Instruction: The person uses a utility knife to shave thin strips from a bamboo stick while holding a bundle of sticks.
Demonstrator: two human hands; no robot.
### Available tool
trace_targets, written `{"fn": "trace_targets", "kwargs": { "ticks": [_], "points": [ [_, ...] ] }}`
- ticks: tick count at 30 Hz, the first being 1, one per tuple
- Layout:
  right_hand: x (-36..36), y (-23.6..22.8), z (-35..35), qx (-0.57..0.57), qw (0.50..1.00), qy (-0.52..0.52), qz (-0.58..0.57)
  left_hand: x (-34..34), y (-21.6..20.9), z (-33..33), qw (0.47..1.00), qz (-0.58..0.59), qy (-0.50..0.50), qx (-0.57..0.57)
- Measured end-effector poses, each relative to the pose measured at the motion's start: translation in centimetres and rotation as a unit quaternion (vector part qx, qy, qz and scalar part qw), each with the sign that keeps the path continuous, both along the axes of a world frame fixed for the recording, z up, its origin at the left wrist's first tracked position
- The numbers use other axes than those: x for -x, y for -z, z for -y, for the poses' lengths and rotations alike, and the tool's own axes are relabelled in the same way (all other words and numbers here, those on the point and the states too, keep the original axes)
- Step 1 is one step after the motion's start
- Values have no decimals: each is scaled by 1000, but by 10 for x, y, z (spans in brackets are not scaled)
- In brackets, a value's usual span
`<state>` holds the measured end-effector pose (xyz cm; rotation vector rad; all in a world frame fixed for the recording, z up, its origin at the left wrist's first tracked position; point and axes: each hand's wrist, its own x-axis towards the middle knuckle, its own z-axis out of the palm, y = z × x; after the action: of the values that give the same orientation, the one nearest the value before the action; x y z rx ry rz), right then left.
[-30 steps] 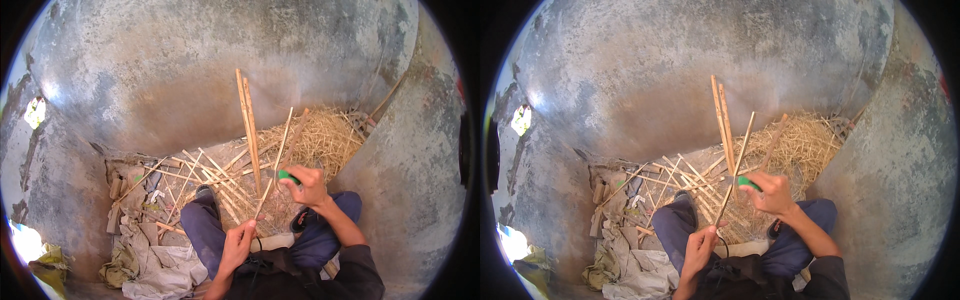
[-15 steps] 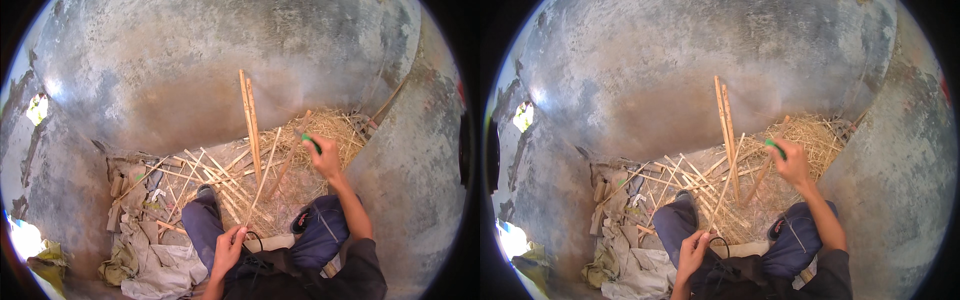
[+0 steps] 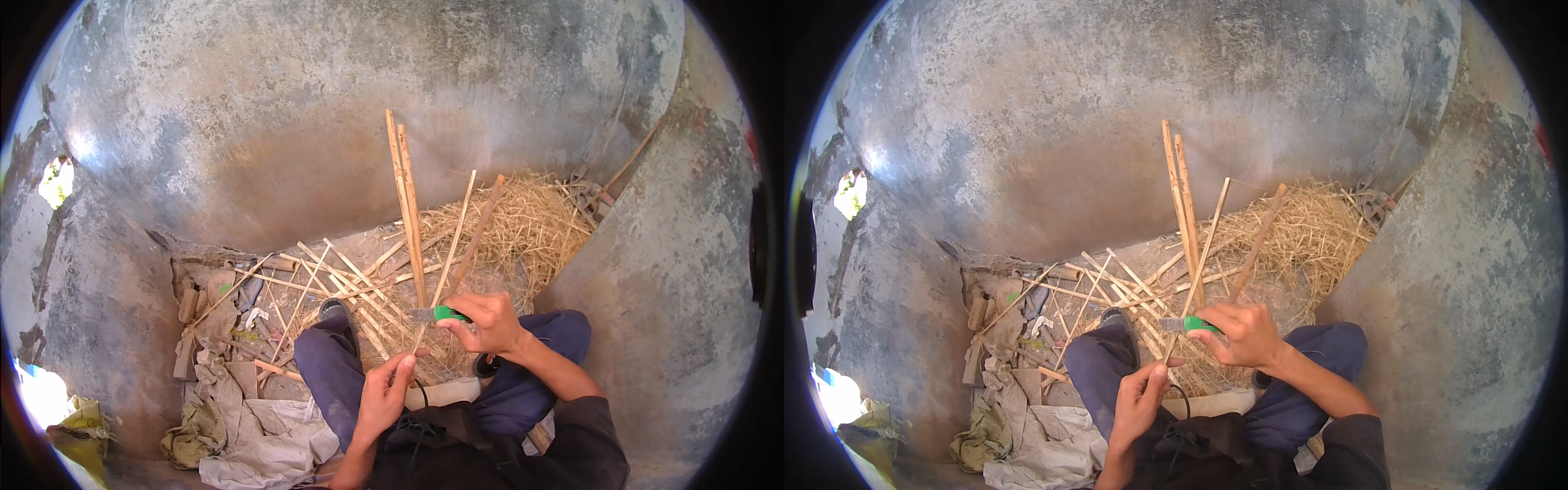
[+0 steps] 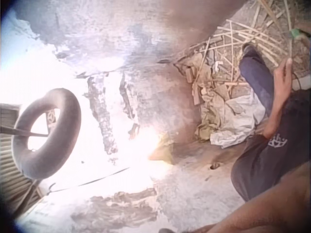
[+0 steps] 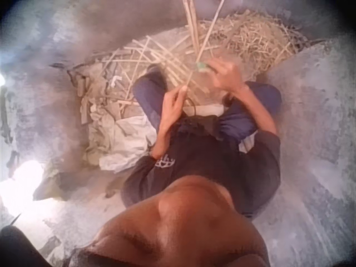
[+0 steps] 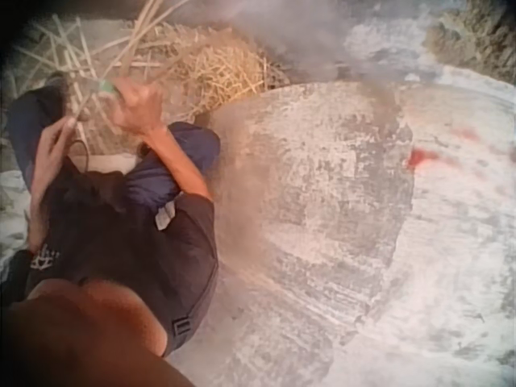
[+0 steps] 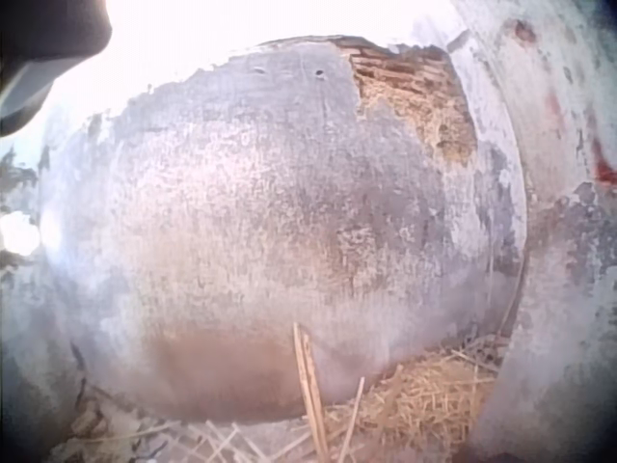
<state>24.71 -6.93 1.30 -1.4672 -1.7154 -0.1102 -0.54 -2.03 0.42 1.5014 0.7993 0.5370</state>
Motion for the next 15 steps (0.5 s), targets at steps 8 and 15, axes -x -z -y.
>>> {"fn": "trace_targets", "kwargs": {
  "ticks": [8, 15],
  "points": [
    [-67, 1, -18, -34, 991, 132, -8, 15, 11, 8, 998, 0, 34, 52],
    [-107, -25, -12, -26, 984, 169, -45, 33, 17, 15, 998, -38, -5, 49]
  ]
}}
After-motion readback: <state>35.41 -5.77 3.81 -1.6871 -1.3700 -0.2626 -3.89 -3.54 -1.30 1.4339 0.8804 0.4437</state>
